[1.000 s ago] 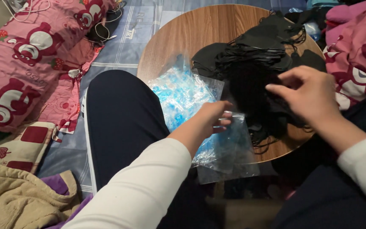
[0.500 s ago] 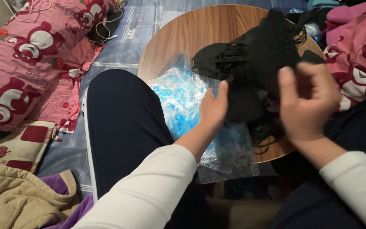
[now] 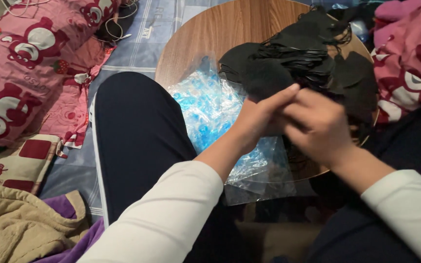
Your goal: Packaging black fabric pieces into a clear plastic bag on a small wooden table while sitting on a bed.
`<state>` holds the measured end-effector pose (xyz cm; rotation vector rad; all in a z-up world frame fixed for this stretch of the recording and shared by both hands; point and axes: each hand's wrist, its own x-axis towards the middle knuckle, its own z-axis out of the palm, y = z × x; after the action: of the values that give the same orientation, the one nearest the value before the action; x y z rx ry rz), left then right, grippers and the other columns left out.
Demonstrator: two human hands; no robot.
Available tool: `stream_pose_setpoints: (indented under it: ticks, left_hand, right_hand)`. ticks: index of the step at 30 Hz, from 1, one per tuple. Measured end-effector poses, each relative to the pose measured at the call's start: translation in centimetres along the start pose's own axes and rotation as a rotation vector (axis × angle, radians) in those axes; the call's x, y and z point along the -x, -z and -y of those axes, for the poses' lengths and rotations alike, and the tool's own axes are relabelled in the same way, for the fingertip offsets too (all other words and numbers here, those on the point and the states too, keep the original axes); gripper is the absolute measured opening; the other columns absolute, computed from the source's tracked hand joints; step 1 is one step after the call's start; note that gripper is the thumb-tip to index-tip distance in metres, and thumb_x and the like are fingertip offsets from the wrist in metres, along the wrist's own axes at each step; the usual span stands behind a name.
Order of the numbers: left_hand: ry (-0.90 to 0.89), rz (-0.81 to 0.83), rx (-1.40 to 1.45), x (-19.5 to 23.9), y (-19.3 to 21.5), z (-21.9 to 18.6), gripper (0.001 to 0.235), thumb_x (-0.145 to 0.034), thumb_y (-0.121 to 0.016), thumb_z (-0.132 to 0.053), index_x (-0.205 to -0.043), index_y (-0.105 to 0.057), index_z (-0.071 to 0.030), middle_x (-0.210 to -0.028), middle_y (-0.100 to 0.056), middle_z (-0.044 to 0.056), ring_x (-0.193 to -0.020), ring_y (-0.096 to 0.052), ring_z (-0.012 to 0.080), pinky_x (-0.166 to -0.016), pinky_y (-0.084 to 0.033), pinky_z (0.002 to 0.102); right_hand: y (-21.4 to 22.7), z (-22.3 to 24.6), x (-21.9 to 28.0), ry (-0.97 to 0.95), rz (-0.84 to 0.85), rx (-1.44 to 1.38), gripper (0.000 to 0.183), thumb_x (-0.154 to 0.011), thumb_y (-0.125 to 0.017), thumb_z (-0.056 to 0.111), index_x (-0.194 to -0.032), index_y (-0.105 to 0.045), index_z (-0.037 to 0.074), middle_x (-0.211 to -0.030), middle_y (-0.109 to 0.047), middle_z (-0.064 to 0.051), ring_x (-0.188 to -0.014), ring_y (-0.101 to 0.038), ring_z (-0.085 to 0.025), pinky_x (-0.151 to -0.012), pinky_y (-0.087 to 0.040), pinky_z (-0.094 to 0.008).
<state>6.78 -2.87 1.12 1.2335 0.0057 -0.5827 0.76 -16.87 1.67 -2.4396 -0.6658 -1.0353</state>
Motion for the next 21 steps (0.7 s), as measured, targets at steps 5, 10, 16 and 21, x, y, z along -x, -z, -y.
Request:
stream_pose_setpoints:
  ticks: [5, 10, 16, 21]
  left_hand:
    - [0.146, -0.224, 0.015, -2.5, 2.1, 0.9, 0.064, -0.098, -0.071, -0.035, -0.146, -0.059, 0.006, -0.131, -0.072, 0.025, -0.119, -0.074, 0.0415, -0.092, -0.063, 0.060]
    - [0.106, -0.532, -0.087, -3.0, 4.4, 1.4, 0.050, -0.094, -0.079, -0.021, -0.137, -0.068, 0.001, -0.124, -0.075, 0.023, -0.120, -0.075, 0.0458, -0.092, -0.065, 0.061]
    - [0.031, -0.542, -0.155, -2.2, 4.3, 0.3, 0.048, -0.094, -0.084, -0.019, -0.134, -0.067, 0.002, -0.122, -0.076, 0.021, -0.119, -0.076, 0.0445, -0.089, -0.067, 0.061]
    - [0.056, -0.646, -0.117, -0.8, 4.0, -2.2, 0.040, -0.109, -0.055, -0.028, -0.138, -0.067, -0.003, -0.125, -0.075, 0.016, -0.118, -0.074, 0.0366, -0.093, -0.062, 0.051]
  right_hand:
    - [-1.3, 0.0, -0.2, -0.145, 0.191, -0.176, 0.005, -0.095, -0.083, 0.008, -0.094, -0.081, 0.012, -0.095, -0.081, -0.002, -0.092, -0.076, -0.029, -0.081, -0.054, -0.038]
    - [-2.4, -7.5, 3.8, -0.817, 0.530, 0.289, 0.034, -0.095, -0.083, 0.035, -0.122, -0.076, 0.016, -0.117, -0.076, -0.010, -0.109, -0.077, -0.042, -0.091, -0.061, -0.058]
    - [-4.7, -10.7, 5.6, -1.006, 0.562, 0.212, 0.068, -0.078, -0.100, 0.033, -0.130, -0.070, 0.002, -0.101, -0.085, -0.011, -0.101, -0.081, -0.042, -0.091, -0.062, -0.058]
    - [-0.3, -10.9, 2.9, -1.439, 0.553, -0.225, 0.044, -0.081, -0.095, 0.011, -0.118, -0.078, -0.007, -0.090, -0.079, -0.026, -0.065, -0.075, -0.032, -0.060, -0.062, -0.039]
